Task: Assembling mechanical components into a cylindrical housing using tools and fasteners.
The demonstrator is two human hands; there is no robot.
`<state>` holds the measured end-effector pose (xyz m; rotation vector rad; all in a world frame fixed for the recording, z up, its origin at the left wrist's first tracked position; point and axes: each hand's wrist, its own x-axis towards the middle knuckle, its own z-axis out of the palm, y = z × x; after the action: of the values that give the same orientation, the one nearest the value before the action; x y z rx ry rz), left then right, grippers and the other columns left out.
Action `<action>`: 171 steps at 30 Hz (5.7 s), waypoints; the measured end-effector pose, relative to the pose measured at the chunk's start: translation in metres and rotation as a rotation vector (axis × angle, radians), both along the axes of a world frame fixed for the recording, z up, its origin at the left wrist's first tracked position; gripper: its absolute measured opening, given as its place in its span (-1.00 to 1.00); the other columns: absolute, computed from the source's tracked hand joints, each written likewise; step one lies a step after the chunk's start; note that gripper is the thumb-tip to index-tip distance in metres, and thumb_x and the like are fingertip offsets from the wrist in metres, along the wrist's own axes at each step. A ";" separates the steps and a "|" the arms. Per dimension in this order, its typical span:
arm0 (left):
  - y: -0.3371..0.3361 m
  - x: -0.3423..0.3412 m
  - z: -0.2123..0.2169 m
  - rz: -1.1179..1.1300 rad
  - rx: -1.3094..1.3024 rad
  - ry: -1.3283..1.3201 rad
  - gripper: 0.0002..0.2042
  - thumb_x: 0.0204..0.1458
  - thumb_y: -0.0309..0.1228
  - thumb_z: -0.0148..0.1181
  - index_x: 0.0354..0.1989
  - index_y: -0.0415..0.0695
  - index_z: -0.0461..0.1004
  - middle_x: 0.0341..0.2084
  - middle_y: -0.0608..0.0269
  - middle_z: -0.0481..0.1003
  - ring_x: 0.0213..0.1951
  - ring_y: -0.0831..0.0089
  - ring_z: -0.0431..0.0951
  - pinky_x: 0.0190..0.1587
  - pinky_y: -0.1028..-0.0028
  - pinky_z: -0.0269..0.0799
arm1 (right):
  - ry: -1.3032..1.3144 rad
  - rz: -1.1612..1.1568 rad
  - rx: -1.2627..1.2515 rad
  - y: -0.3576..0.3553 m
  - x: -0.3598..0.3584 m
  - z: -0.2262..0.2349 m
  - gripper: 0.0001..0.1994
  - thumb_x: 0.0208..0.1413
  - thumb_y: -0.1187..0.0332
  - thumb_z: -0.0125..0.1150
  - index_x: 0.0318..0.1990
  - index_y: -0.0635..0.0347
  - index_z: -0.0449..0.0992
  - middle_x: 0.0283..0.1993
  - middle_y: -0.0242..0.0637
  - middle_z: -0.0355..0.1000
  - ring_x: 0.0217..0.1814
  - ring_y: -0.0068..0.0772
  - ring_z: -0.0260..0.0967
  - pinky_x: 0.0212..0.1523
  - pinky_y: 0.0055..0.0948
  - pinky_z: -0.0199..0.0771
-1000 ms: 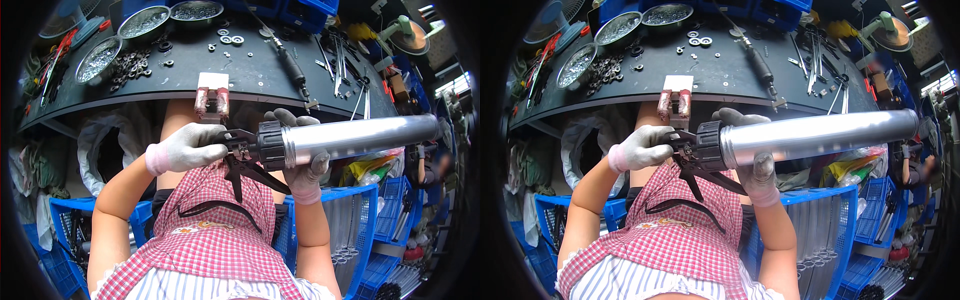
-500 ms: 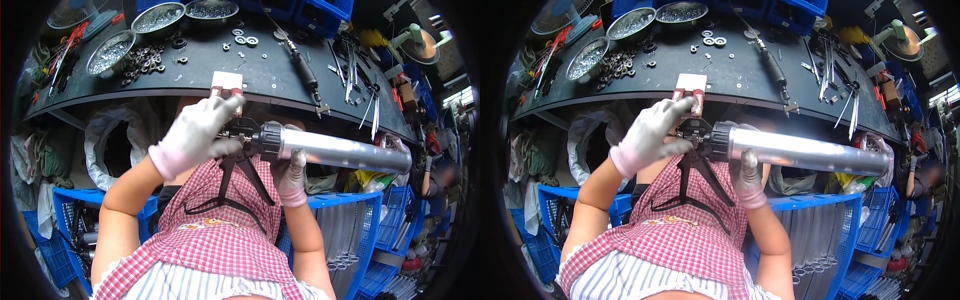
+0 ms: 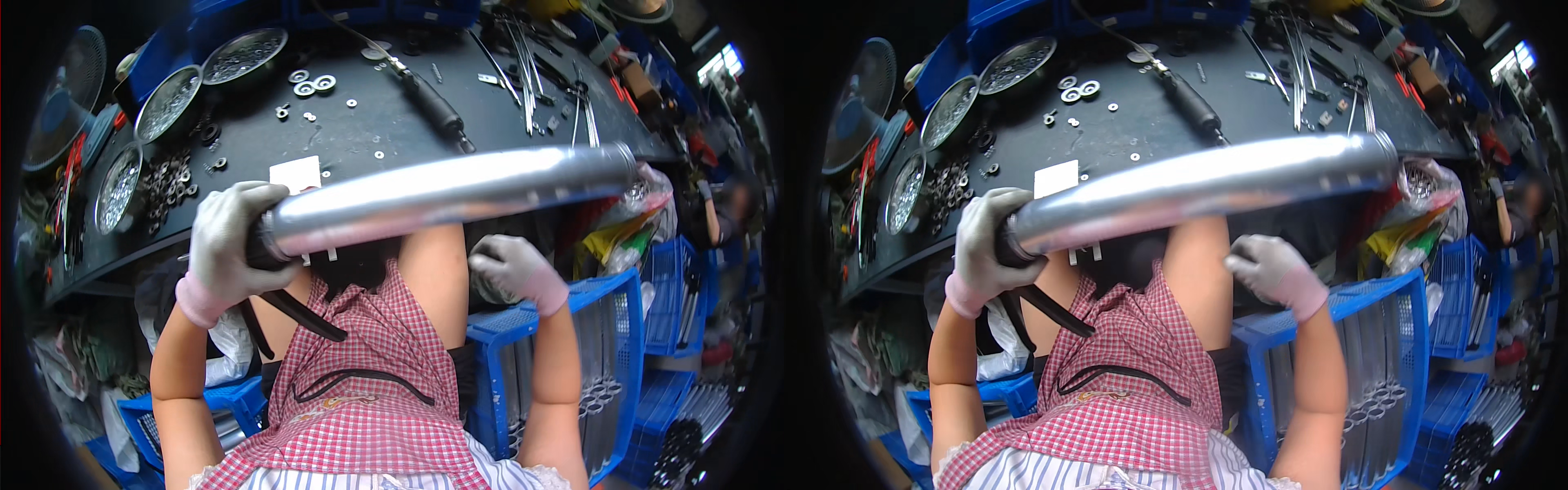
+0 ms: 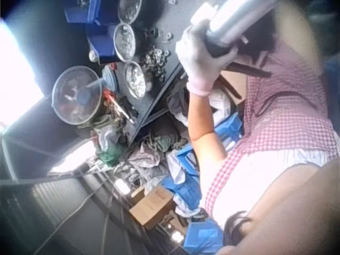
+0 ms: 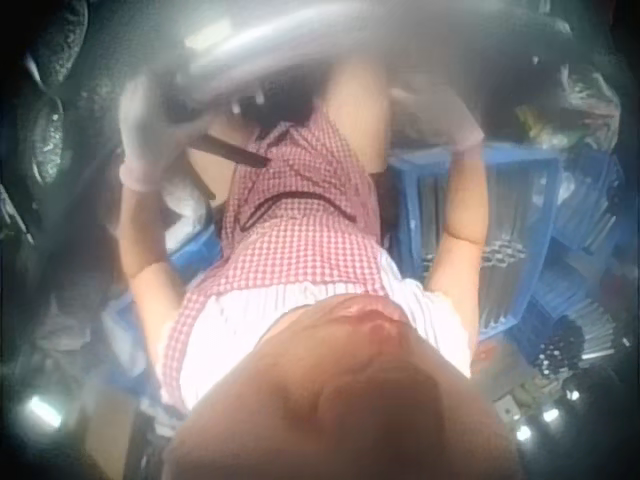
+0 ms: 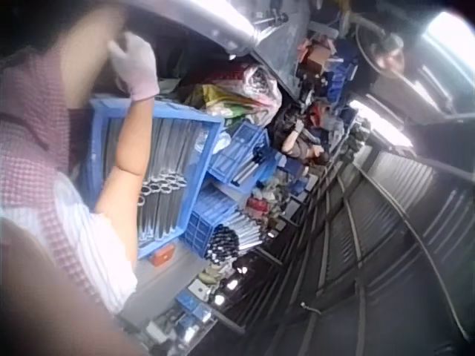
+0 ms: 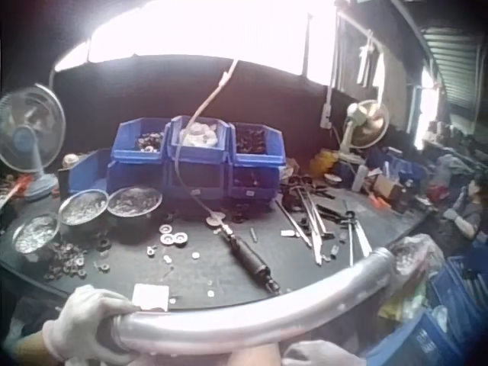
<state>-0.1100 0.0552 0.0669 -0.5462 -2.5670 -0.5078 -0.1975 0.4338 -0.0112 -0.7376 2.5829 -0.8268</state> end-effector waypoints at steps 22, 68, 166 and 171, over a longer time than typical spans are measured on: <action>-0.037 0.001 -0.038 0.225 0.053 -0.269 -0.27 -0.42 -0.45 0.25 0.13 -0.21 0.27 -0.01 -0.08 0.39 0.04 0.07 0.40 0.19 0.12 0.23 | -0.497 -0.995 0.582 0.077 -0.103 -0.323 -0.46 0.24 0.32 -0.20 0.38 0.25 0.03 0.39 0.05 0.10 0.39 -0.02 0.12 0.33 -0.26 0.16; -0.034 -0.034 -0.022 -0.159 -0.167 -0.007 -0.32 -0.61 -0.28 0.46 -0.11 -0.07 0.41 -0.25 0.18 0.49 -0.20 0.18 0.50 -0.13 0.25 0.26 | -0.440 -0.337 -1.049 0.086 0.011 0.005 -0.27 -0.01 0.00 0.40 0.27 0.01 0.21 0.13 -0.43 0.30 0.11 -0.53 0.30 0.03 -0.53 0.40; -0.038 -0.070 -0.002 -0.210 -0.300 -0.288 -0.44 -0.51 -0.25 0.43 -0.19 -0.15 0.48 -0.28 0.13 0.51 -0.20 0.09 0.49 -0.09 0.25 0.32 | 0.468 0.084 -0.619 0.081 0.051 0.039 -0.27 -0.20 0.51 0.52 0.14 -0.12 0.24 0.36 0.08 0.05 0.25 -0.12 0.27 0.15 -0.24 0.42; -0.036 -0.072 0.006 -0.259 -0.303 -0.326 -0.43 -0.53 -0.24 0.45 -0.20 -0.17 0.50 -0.29 0.09 0.53 -0.22 0.08 0.52 -0.09 0.25 0.37 | 0.604 0.102 -0.606 0.077 0.052 0.043 -0.30 -0.14 0.24 0.51 0.17 0.02 0.26 0.21 0.08 0.25 0.17 -0.14 0.36 0.09 -0.30 0.42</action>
<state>-0.1823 0.0188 0.0734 -0.9827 -2.9242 -0.3118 -0.1452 0.5109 0.0316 -1.4700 2.7503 -1.5847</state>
